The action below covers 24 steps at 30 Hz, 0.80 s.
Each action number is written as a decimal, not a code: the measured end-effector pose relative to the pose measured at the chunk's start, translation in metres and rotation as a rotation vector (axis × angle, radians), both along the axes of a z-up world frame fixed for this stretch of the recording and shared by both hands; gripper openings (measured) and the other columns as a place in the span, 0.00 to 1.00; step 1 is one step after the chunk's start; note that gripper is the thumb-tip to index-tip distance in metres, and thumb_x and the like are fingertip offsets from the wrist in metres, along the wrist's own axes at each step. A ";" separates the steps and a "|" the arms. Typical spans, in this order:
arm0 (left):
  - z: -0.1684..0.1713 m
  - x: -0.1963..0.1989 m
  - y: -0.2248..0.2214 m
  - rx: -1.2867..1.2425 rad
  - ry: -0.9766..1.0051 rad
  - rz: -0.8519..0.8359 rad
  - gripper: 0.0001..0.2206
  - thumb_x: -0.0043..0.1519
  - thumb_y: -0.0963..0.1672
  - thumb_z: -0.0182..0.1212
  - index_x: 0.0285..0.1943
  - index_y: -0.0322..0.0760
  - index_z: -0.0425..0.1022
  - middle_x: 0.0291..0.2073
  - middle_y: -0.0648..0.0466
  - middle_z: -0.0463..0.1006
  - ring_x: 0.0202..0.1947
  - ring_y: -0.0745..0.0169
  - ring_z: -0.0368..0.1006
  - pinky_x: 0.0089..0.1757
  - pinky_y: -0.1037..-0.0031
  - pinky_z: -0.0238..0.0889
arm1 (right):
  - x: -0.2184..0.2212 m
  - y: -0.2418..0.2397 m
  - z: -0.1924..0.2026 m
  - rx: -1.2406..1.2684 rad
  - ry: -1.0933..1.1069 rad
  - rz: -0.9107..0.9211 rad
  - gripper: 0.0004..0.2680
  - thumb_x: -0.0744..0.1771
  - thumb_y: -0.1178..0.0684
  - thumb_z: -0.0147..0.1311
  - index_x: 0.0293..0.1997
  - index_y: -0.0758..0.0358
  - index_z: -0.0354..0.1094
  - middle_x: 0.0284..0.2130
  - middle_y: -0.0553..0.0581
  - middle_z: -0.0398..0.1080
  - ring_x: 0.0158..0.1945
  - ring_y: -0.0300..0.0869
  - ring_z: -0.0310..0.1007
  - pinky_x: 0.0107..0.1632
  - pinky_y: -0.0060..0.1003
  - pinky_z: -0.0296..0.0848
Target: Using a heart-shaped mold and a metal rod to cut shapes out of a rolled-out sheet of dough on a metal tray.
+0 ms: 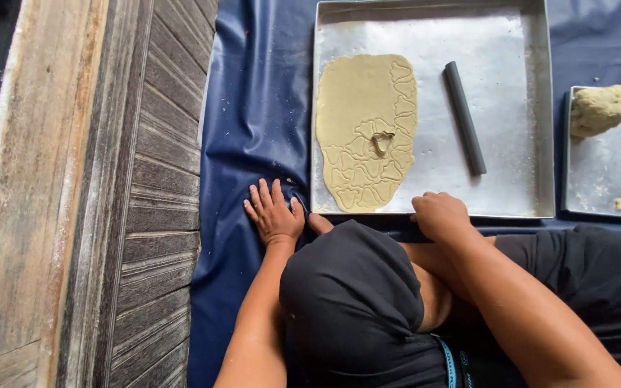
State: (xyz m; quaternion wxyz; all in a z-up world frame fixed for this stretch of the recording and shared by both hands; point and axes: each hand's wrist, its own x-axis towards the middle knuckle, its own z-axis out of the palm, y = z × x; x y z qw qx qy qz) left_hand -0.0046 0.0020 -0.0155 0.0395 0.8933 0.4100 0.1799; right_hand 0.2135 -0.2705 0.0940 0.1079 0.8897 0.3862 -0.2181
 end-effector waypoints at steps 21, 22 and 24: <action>0.024 0.004 -0.005 0.010 0.034 0.012 0.30 0.56 0.52 0.51 0.70 0.43 0.64 0.69 0.43 0.62 0.72 0.38 0.53 0.66 0.43 0.37 | 0.065 0.099 0.001 0.499 0.073 -0.207 0.25 0.63 0.45 0.63 0.66 0.62 0.64 0.55 0.70 0.67 0.56 0.68 0.72 0.58 0.61 0.73; 0.026 0.006 -0.005 0.007 0.036 0.006 0.30 0.56 0.52 0.51 0.70 0.43 0.64 0.69 0.42 0.62 0.72 0.38 0.53 0.66 0.43 0.37 | 0.066 0.104 -0.003 0.505 0.015 -0.197 0.27 0.62 0.45 0.65 0.67 0.64 0.63 0.55 0.70 0.67 0.56 0.68 0.72 0.58 0.61 0.73; 0.019 0.006 0.000 0.013 0.047 0.015 0.31 0.56 0.52 0.50 0.71 0.45 0.64 0.70 0.43 0.61 0.73 0.38 0.52 0.66 0.43 0.36 | 0.074 0.104 -0.033 0.535 -0.081 -0.140 0.25 0.61 0.40 0.64 0.62 0.58 0.68 0.50 0.62 0.69 0.52 0.61 0.73 0.55 0.55 0.74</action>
